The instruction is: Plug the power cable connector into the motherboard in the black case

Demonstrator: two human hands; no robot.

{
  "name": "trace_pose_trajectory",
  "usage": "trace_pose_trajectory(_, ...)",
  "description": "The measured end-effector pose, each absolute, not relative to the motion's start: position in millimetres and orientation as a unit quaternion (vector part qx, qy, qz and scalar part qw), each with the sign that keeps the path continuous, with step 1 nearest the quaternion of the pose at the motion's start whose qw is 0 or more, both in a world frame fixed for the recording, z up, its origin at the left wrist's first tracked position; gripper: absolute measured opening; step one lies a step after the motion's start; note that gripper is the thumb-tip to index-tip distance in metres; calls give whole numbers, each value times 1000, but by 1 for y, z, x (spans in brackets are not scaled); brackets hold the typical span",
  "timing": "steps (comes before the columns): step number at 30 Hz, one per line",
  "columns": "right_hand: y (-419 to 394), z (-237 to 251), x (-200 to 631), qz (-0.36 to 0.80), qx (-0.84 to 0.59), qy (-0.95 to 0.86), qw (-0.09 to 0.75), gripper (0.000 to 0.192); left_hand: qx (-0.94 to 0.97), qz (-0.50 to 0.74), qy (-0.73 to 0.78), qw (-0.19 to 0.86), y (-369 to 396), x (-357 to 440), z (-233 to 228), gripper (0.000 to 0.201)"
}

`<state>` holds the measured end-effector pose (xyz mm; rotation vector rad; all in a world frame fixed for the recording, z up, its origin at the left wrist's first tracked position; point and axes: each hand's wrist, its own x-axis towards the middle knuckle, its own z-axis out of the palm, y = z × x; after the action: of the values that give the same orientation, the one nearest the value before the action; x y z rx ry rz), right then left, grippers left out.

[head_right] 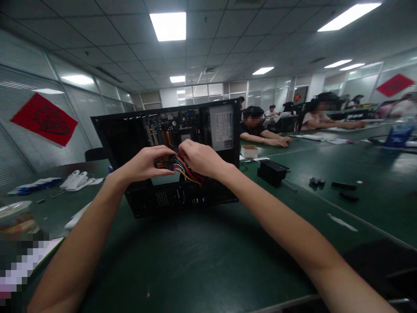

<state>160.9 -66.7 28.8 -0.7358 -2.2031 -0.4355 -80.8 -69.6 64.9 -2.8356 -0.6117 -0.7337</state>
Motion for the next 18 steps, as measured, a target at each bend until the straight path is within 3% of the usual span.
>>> trace_pose_trajectory(3, -55, 17, 164, -354, -155, -862, 329, 24, -942, -245, -224, 46, -60, -79, 59, 49)
trace_pose_trajectory(6, -42, 15, 165, -434, -42, -856, 278, 25, -941, -238, -239, 24, -55, -76, 54, 45)
trace_pose_trajectory(9, -35, 18, 163, -430, -56, -865, 253, 31, -935, -237, -262, 15, -54, -72, 52, 43)
trace_pose_trajectory(18, -14, 24, 141, -284, -330, -883, 176, 31, -907, -258, -333, 4, -32, -69, 27, 50)
